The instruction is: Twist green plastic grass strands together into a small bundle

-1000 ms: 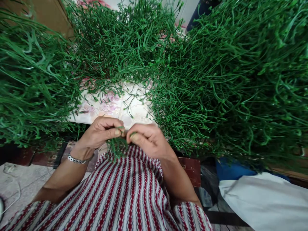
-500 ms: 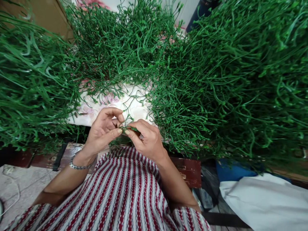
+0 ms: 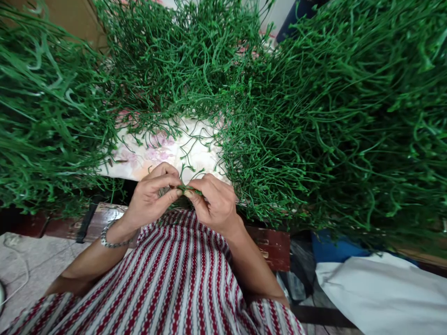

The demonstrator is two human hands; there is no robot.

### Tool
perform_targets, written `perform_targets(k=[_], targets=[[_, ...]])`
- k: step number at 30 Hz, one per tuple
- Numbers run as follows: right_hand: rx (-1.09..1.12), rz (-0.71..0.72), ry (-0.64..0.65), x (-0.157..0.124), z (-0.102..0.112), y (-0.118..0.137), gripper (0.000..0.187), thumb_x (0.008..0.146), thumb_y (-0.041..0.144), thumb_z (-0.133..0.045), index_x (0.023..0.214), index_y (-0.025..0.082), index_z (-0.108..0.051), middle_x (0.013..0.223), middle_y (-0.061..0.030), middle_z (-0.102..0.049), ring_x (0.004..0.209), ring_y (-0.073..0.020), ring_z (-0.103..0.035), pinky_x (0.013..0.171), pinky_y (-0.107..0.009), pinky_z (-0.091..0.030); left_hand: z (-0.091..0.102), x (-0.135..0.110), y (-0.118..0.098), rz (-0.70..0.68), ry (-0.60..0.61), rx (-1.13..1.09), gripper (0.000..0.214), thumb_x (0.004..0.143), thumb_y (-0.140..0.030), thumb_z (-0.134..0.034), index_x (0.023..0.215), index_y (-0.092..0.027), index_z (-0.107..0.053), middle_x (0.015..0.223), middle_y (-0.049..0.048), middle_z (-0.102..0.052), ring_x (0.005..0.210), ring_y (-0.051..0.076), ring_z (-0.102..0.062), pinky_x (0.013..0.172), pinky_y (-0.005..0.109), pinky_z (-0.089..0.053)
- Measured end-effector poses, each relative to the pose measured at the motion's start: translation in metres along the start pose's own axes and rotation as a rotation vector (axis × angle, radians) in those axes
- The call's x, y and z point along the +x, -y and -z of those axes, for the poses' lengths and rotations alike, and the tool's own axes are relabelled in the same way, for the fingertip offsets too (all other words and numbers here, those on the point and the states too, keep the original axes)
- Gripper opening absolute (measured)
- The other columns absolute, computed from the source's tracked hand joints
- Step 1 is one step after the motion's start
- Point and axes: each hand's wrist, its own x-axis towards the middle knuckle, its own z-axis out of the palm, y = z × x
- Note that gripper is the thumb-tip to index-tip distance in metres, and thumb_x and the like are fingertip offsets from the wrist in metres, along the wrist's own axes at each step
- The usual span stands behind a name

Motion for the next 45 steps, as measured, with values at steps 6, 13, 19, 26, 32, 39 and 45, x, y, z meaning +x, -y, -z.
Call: perform_targets(k=[6, 13, 19, 26, 32, 39, 45], targets=[[0.137, -0.005, 0.225, 0.012, 0.008, -0.004, 0.034, 0.079, 0.032, -0.062, 0.109, 0.018, -0.056, 0.078, -0.0029, -0.060, 0.066, -0.0128, -0.054, 0.058, -0.025, -0.044, 0.006, 0.005, 0.001, 0.126, 0.073, -0.237, 0.008, 0.075, -0.019, -0.062, 0.068, -0.015, -0.064, 0.070, 0.0011, -0.048, 0.069, 0.012, -0.048, 0.061, 0.025, -0.039], [0.018, 0.005, 0.193, 0.010, 0.002, -0.007, 0.015, 0.080, 0.030, -0.060, 0.087, 0.017, -0.058, 0.072, -0.0023, -0.056, 0.065, -0.0126, -0.052, 0.059, -0.025, -0.042, -0.002, -0.001, 0.002, 0.018, -0.159, 0.033, 0.008, 0.076, -0.018, -0.060, 0.076, -0.018, -0.067, 0.069, 0.0015, -0.050, 0.070, 0.013, -0.048, 0.062, 0.027, -0.039], [0.008, -0.031, 0.274, 0.012, 0.007, -0.005, 0.015, 0.082, 0.031, -0.056, 0.079, 0.017, -0.052, 0.070, -0.0008, -0.051, 0.064, -0.0119, -0.048, 0.058, -0.025, -0.039, -0.001, 0.000, -0.001, -0.068, -0.048, 0.172, 0.009, 0.081, -0.018, -0.052, 0.079, -0.016, -0.061, 0.071, 0.0023, -0.053, 0.071, 0.014, -0.048, 0.066, 0.028, -0.039], [0.068, 0.018, 0.395, 0.010, 0.007, -0.007, 0.017, 0.086, 0.034, -0.050, 0.085, 0.017, -0.050, 0.073, -0.0012, -0.051, 0.065, -0.0115, -0.048, 0.058, -0.023, -0.038, 0.008, 0.007, -0.004, 0.168, 0.288, -0.126, 0.026, 0.085, -0.030, -0.047, 0.064, -0.015, -0.047, 0.055, -0.0045, -0.038, 0.052, 0.007, -0.033, 0.050, 0.020, -0.028], [0.011, -0.027, 0.352, 0.009, 0.002, -0.003, 0.015, 0.087, 0.032, -0.049, 0.082, 0.018, -0.048, 0.070, 0.0002, -0.051, 0.061, -0.0108, -0.047, 0.057, -0.022, -0.037, -0.002, 0.002, -0.001, 0.160, 0.070, -0.177, 0.025, 0.083, -0.031, -0.052, 0.063, -0.015, -0.048, 0.057, -0.0028, -0.041, 0.054, 0.008, -0.037, 0.051, 0.021, -0.030], [0.170, 0.043, 0.462, 0.011, 0.003, -0.007, 0.024, 0.090, 0.030, -0.042, 0.070, 0.018, -0.040, 0.062, 0.0033, -0.039, 0.054, -0.0083, -0.037, 0.051, -0.021, -0.030, 0.001, -0.001, 0.004, 0.160, 0.220, -0.247, 0.029, 0.086, -0.032, -0.044, 0.063, -0.016, -0.041, 0.056, -0.0043, -0.032, 0.052, 0.007, -0.029, 0.049, 0.020, -0.026], [0.170, 0.193, 0.599, 0.014, 0.006, -0.014, 0.025, 0.090, 0.030, -0.042, 0.068, 0.019, -0.040, 0.062, 0.0026, -0.038, 0.057, -0.0094, -0.039, 0.054, -0.022, -0.032, 0.004, -0.002, 0.002, 0.217, 0.362, -0.187, 0.027, 0.081, -0.020, -0.044, 0.058, -0.018, -0.031, 0.053, -0.0062, -0.024, 0.050, 0.006, -0.021, 0.045, 0.020, -0.020]])
